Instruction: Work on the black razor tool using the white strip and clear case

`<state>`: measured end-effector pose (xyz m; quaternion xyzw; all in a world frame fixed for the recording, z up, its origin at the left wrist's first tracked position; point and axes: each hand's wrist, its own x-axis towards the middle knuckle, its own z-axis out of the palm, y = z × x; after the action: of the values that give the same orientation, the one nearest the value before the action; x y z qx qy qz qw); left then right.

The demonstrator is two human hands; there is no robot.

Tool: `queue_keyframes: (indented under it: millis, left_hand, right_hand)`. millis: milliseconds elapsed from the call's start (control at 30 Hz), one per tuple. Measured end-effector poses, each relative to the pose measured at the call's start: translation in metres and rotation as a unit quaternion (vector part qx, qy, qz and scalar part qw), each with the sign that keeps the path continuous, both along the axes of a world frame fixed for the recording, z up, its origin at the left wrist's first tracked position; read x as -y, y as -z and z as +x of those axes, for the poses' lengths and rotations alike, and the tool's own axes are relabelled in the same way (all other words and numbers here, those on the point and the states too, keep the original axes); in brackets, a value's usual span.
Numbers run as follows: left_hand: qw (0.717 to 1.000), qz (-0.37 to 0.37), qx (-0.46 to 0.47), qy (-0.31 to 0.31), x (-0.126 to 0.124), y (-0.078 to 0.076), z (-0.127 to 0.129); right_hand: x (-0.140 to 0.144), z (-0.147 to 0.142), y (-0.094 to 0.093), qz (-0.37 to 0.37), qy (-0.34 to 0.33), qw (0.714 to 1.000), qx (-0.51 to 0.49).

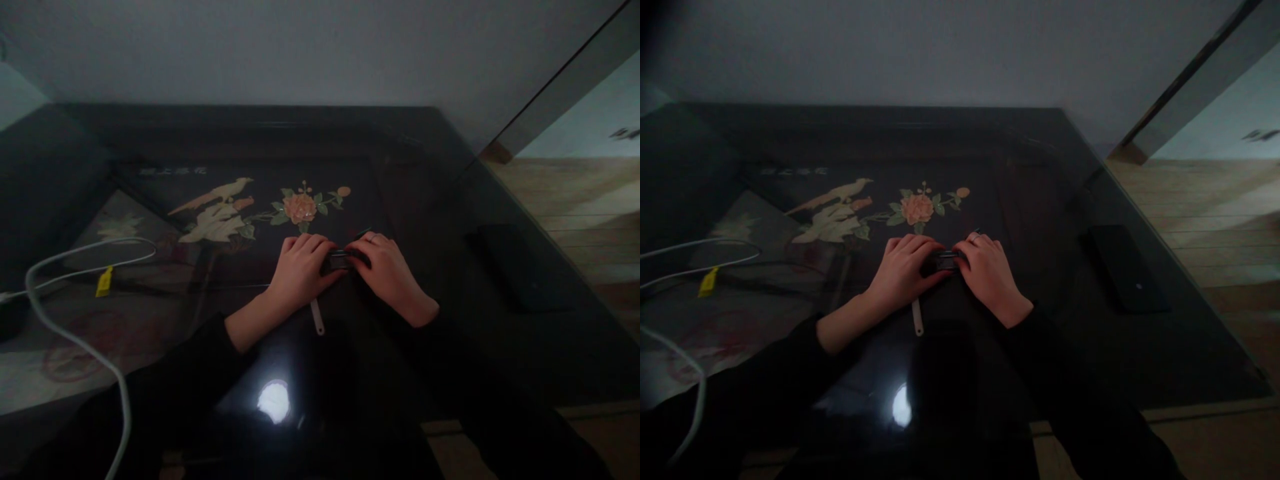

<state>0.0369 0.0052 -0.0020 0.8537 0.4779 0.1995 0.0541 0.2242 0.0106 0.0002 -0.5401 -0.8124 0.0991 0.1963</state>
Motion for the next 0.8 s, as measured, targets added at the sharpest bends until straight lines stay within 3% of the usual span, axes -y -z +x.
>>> queue_keyframes:
  millis: [800]
  left_hand:
    - [1.0,0.0,0.018,0.022,-0.0007,0.0041,-0.0014]
  right_hand:
    - [-0.0013,-0.0063,0.0023,0.016,0.006,1.0,-0.007]
